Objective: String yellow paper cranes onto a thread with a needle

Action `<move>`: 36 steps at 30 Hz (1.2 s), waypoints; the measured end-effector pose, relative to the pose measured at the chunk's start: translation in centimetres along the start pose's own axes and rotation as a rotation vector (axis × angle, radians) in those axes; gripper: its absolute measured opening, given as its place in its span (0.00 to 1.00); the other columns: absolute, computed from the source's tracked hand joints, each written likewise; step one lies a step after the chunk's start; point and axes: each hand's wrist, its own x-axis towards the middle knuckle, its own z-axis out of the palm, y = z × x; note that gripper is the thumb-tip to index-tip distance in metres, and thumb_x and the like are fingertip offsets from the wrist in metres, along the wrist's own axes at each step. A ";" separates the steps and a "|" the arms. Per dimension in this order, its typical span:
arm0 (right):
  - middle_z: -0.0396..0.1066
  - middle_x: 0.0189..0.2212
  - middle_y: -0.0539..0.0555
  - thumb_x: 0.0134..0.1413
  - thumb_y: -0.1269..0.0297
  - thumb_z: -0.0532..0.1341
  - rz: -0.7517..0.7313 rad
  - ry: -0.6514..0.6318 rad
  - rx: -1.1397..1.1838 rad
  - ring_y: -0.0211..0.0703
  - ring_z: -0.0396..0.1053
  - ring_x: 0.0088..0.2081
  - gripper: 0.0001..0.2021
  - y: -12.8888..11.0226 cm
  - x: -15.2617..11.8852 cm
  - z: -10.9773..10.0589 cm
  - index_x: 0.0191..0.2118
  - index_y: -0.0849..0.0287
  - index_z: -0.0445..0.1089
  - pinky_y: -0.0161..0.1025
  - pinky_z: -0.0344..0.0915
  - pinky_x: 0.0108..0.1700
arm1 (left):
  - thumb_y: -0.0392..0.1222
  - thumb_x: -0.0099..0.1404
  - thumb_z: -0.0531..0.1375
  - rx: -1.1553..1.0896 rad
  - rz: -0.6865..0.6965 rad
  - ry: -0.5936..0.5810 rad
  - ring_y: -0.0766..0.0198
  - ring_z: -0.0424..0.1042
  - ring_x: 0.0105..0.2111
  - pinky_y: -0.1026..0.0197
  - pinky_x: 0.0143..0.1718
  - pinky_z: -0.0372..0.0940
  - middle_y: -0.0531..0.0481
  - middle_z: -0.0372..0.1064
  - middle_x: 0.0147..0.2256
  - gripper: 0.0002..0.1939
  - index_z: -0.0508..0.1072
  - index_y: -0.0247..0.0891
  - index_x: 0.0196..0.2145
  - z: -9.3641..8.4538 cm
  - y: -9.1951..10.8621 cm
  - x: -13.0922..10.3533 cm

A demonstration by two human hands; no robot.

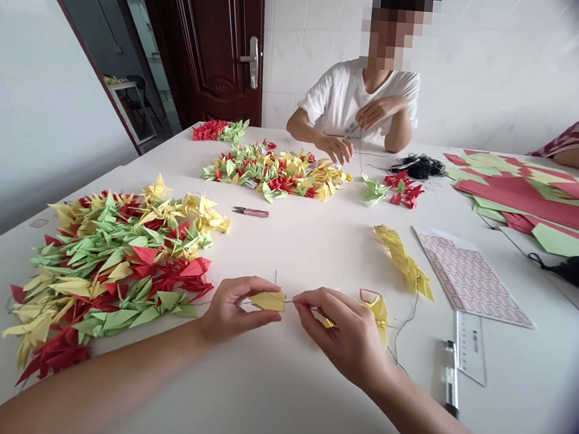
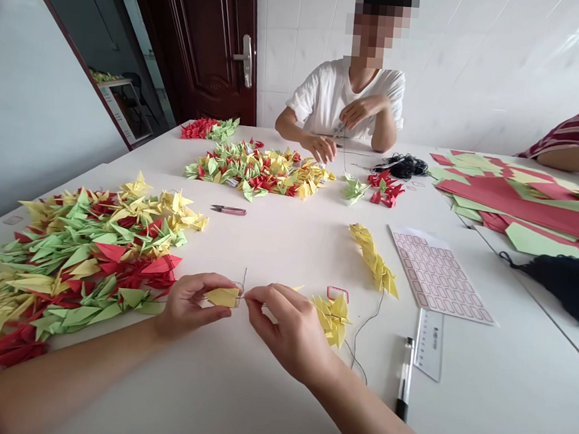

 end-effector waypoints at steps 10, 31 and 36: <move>0.73 0.30 0.53 0.60 0.76 0.53 -0.160 -0.112 -0.015 0.37 0.69 0.30 0.08 -0.1 -0.5 -0.4 0.42 0.59 0.64 0.34 0.66 0.33 | 0.43 0.60 0.63 -0.175 -0.087 -0.156 0.62 0.76 0.30 0.62 0.32 0.71 0.45 0.77 0.30 0.13 0.71 0.34 0.41 0.1 -0.1 0.1; 0.69 0.29 0.53 0.61 0.77 0.49 -0.195 -0.279 0.028 0.35 0.66 0.29 0.13 0.3 -0.3 -0.8 0.45 0.58 0.64 0.31 0.64 0.31 | 0.51 0.61 0.62 -0.546 -0.443 -0.382 0.64 0.73 0.26 0.65 0.23 0.64 0.45 0.75 0.27 0.15 0.77 0.35 0.35 -0.5 -0.1 0.4; 0.71 0.30 0.54 0.60 0.79 0.49 -0.227 -0.277 0.036 0.37 0.68 0.30 0.15 0.2 -0.3 -0.8 0.48 0.59 0.64 0.32 0.65 0.31 | 0.50 0.61 0.62 -0.555 -0.418 -0.411 0.64 0.73 0.28 0.64 0.28 0.65 0.47 0.74 0.27 0.14 0.75 0.36 0.36 -0.4 -0.1 0.5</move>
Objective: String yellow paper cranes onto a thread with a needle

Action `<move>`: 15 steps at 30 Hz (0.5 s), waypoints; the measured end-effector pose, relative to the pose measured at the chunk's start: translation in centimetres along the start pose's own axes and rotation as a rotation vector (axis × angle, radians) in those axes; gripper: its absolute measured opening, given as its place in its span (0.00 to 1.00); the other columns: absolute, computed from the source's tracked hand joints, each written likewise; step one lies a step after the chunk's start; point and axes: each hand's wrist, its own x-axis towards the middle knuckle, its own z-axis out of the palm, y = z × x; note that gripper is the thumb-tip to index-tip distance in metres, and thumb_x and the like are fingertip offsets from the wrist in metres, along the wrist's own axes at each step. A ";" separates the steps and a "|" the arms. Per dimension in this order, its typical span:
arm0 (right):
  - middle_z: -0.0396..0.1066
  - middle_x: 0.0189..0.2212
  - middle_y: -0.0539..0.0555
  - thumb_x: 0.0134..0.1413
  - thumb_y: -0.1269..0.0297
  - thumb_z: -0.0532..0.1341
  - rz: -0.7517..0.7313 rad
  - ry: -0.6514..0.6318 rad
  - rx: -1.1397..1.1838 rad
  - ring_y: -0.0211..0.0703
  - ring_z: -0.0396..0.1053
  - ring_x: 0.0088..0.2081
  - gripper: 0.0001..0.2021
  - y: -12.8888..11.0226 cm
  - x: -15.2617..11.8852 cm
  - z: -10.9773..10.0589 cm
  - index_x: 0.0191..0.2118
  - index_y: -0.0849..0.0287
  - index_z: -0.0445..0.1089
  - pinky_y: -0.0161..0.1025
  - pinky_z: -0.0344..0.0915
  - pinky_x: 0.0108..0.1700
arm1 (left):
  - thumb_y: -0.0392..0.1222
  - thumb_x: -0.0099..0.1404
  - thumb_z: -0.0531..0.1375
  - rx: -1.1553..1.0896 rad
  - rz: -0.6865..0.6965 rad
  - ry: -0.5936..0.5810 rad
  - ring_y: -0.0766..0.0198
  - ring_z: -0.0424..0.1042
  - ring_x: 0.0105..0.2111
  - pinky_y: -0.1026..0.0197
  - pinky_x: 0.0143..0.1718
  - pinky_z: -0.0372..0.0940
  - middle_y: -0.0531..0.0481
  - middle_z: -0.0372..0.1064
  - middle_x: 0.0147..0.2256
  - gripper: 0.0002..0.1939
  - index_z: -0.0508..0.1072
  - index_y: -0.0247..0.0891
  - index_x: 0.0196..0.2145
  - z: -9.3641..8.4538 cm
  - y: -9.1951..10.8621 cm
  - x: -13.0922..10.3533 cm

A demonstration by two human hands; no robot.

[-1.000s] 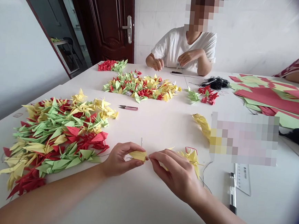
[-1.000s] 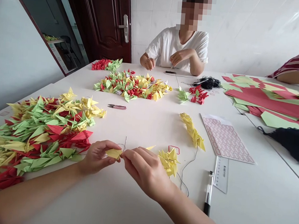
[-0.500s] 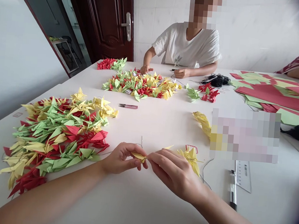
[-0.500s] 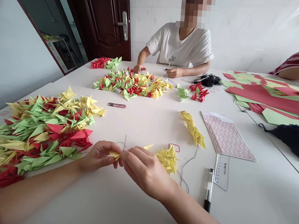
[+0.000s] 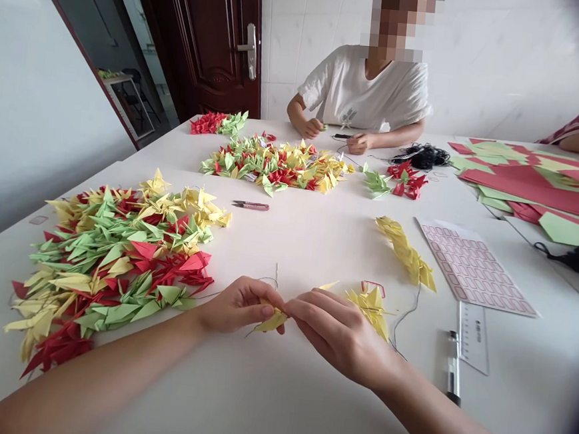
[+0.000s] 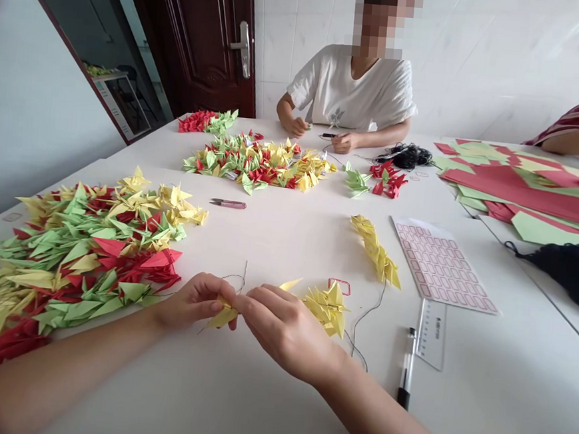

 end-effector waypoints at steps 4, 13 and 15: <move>0.72 0.30 0.54 0.61 0.76 0.50 0.053 0.018 0.026 0.37 0.70 0.30 0.13 0.3 -0.1 0.1 0.45 0.58 0.67 0.33 0.66 0.31 | 0.50 0.59 0.64 0.078 0.006 0.064 0.63 0.72 0.31 0.61 0.32 0.67 0.47 0.72 0.29 0.15 0.75 0.35 0.37 -0.1 -0.2 0.0; 0.75 0.27 0.50 0.57 0.69 0.57 0.506 0.011 0.190 0.34 0.67 0.24 0.08 0.0 0.6 -0.1 0.33 0.56 0.74 0.31 0.62 0.26 | 0.41 0.50 0.70 0.301 0.149 0.368 0.65 0.70 0.31 0.64 0.33 0.67 0.48 0.72 0.30 0.16 0.75 0.35 0.36 0.0 -0.5 0.4; 0.75 0.25 0.49 0.56 0.68 0.58 0.598 -0.013 0.238 0.33 0.64 0.21 0.08 -0.1 0.8 -0.3 0.32 0.56 0.75 0.31 0.60 0.23 | 0.41 0.50 0.70 0.356 0.202 0.354 0.64 0.71 0.31 0.63 0.32 0.67 0.48 0.72 0.30 0.15 0.76 0.35 0.36 0.1 -0.4 0.4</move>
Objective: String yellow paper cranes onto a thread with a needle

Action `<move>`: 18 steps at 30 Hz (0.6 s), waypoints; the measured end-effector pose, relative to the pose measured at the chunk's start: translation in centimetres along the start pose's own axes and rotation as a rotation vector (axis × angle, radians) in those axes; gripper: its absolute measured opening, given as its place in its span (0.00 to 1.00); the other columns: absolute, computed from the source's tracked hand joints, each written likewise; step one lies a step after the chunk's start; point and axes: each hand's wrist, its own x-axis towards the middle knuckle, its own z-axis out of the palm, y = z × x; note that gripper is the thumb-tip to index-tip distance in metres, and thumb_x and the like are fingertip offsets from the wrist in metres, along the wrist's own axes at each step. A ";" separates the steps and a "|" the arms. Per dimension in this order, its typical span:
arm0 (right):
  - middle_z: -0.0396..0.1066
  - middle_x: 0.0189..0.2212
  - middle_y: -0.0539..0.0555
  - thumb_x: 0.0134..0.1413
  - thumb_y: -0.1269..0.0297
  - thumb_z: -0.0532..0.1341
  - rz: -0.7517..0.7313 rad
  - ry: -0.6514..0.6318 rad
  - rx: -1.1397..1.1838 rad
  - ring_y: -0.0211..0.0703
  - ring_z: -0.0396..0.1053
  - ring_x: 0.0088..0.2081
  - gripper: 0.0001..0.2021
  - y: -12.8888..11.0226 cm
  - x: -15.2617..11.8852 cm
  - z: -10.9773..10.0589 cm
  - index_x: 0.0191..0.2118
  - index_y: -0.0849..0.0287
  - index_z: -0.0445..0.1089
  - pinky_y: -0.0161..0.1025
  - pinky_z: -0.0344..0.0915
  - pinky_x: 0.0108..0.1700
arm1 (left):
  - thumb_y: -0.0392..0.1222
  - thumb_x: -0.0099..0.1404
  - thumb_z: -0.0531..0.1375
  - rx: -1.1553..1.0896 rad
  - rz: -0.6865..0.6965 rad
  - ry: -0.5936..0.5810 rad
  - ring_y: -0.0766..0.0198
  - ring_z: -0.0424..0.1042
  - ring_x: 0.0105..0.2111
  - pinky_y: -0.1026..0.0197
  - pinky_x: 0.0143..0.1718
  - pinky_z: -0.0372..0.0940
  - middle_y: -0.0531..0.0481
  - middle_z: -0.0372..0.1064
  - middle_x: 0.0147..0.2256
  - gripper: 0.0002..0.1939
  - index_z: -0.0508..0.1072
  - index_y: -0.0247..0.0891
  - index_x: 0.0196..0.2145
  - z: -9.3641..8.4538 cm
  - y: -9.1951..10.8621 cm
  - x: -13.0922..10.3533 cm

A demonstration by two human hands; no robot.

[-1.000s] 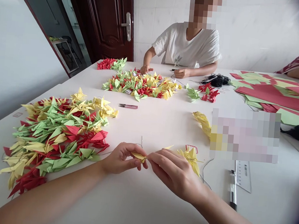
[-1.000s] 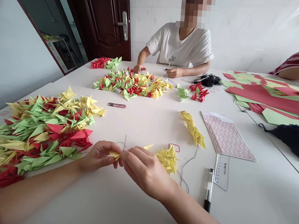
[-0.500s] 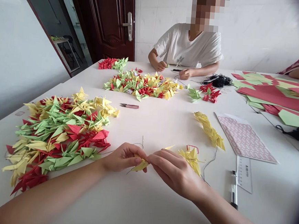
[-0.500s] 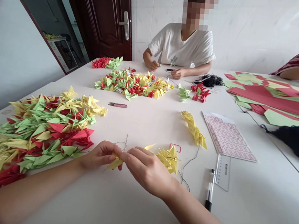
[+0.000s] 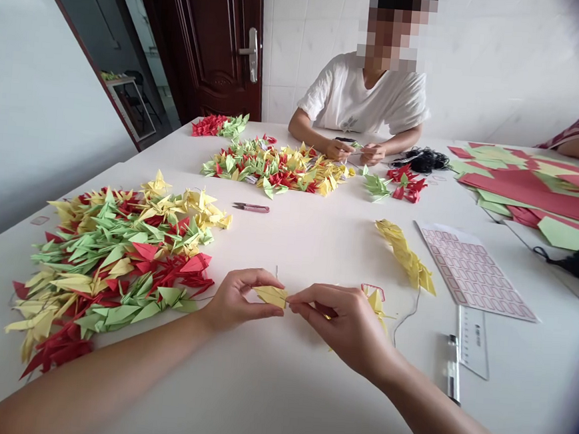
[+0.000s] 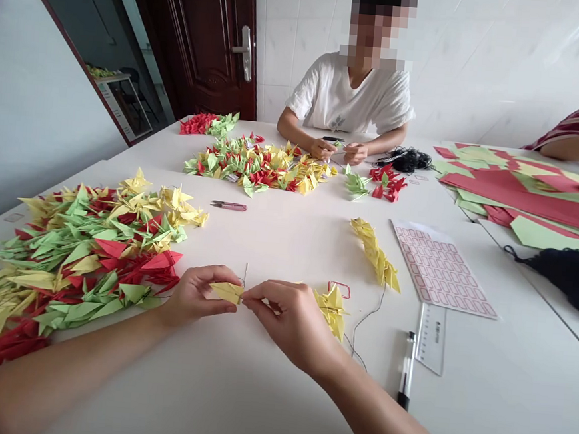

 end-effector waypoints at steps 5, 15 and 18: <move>0.67 0.18 0.46 0.54 0.65 0.59 0.142 -0.102 0.052 0.32 0.54 0.19 0.08 0.1 0.2 -0.4 0.29 0.56 0.75 0.30 0.52 0.19 | 0.39 0.51 0.70 0.159 0.244 -0.007 0.63 0.73 0.32 0.63 0.33 0.69 0.45 0.74 0.33 0.14 0.76 0.37 0.36 -0.1 0.1 0.0; 0.62 0.18 0.45 0.53 0.69 0.56 -0.037 0.060 -0.129 0.31 0.54 0.19 0.06 -0.5 -0.1 -0.1 0.28 0.57 0.68 0.30 0.53 0.22 | 0.36 0.52 0.69 0.262 0.415 0.098 0.64 0.74 0.32 0.63 0.33 0.70 0.46 0.75 0.32 0.15 0.77 0.38 0.40 -0.1 0.1 -0.1; 0.61 0.17 0.44 0.52 0.68 0.56 -0.009 0.100 -0.121 0.30 0.54 0.18 0.06 -0.6 -0.1 -0.2 0.27 0.57 0.67 0.30 0.53 0.22 | 0.34 0.52 0.69 0.164 0.384 0.137 0.64 0.74 0.34 0.63 0.35 0.71 0.47 0.76 0.34 0.15 0.77 0.40 0.39 -0.2 -0.1 0.0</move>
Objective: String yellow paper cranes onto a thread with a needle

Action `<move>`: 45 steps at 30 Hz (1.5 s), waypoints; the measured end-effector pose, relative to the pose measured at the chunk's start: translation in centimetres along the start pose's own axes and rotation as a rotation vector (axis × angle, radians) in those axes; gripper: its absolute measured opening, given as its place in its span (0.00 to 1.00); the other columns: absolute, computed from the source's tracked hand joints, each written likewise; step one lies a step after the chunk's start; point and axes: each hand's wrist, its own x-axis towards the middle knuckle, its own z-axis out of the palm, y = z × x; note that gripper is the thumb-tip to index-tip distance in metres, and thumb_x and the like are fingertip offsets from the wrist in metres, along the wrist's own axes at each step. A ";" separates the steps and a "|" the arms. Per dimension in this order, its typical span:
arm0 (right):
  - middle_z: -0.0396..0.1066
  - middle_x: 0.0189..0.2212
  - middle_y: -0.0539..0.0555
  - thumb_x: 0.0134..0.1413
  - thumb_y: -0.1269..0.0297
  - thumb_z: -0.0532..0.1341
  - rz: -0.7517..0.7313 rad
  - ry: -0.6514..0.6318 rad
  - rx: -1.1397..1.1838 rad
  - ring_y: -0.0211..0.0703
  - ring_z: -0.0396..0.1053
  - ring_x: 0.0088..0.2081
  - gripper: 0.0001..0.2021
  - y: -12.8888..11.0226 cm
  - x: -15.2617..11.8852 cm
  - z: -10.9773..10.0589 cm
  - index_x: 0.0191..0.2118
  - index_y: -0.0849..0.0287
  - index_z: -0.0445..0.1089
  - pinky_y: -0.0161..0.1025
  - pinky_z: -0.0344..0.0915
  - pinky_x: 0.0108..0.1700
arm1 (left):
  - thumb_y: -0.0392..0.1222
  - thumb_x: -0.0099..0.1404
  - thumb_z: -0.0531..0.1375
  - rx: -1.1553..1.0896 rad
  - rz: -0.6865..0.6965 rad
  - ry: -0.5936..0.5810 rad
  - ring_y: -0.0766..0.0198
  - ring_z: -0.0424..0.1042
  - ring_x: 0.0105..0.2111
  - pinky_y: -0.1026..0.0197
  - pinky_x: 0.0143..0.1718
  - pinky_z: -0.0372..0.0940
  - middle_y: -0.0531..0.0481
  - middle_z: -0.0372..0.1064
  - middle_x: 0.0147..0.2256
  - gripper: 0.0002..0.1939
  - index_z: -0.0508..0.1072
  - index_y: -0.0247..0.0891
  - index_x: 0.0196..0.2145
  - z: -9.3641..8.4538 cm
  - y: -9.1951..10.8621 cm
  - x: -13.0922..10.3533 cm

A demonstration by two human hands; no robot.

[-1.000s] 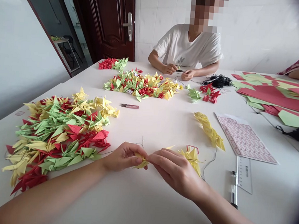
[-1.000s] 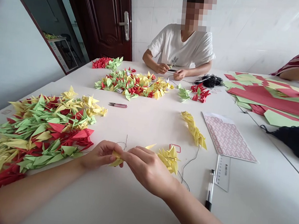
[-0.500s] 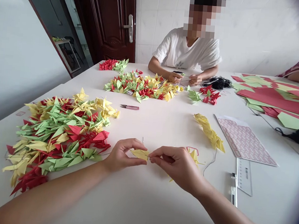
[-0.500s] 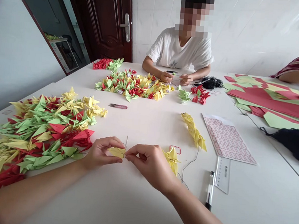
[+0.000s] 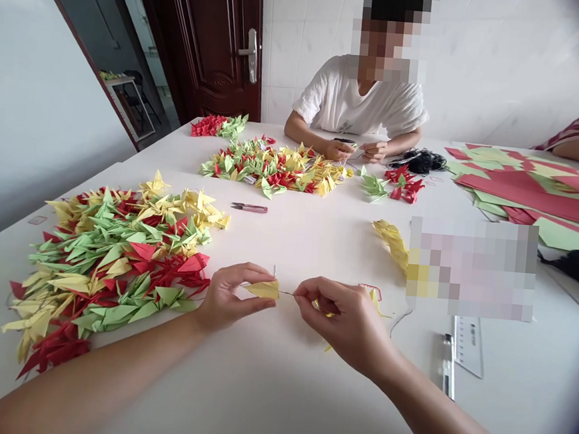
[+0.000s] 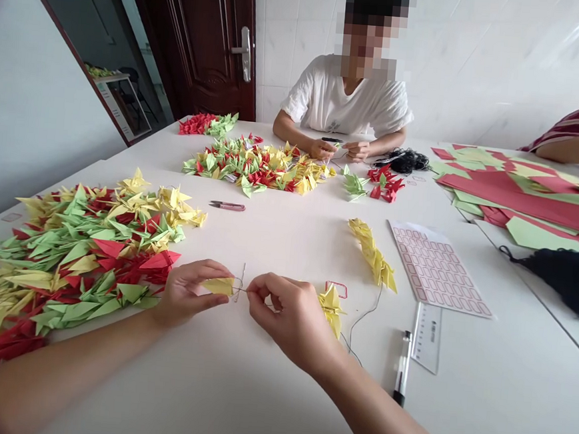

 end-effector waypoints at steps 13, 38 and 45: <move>0.56 0.16 0.43 0.51 0.69 0.56 0.077 -0.050 0.043 0.29 0.50 0.18 0.06 -0.4 -0.1 0.1 0.26 0.58 0.68 0.29 0.51 0.21 | 0.29 0.49 0.69 0.047 0.135 -0.055 0.63 0.75 0.36 0.62 0.37 0.73 0.47 0.76 0.37 0.21 0.76 0.40 0.42 0.3 -0.2 -0.1; 0.60 0.18 0.45 0.55 0.76 0.53 -0.332 0.135 -0.174 0.31 0.54 0.19 0.09 0.3 -0.7 0.8 0.27 0.58 0.65 0.29 0.54 0.23 | 0.29 0.52 0.68 -0.127 -0.041 -0.087 0.62 0.75 0.40 0.60 0.43 0.72 0.48 0.77 0.39 0.20 0.76 0.43 0.43 0.2 -0.5 -0.5; 0.62 0.18 0.45 0.54 0.76 0.54 -0.323 0.131 -0.165 0.30 0.55 0.20 0.08 0.2 -0.8 0.6 0.28 0.59 0.66 0.28 0.54 0.23 | 0.29 0.51 0.69 -0.188 -0.074 -0.074 0.63 0.75 0.40 0.61 0.42 0.72 0.48 0.77 0.38 0.20 0.77 0.43 0.41 0.3 -0.4 -0.2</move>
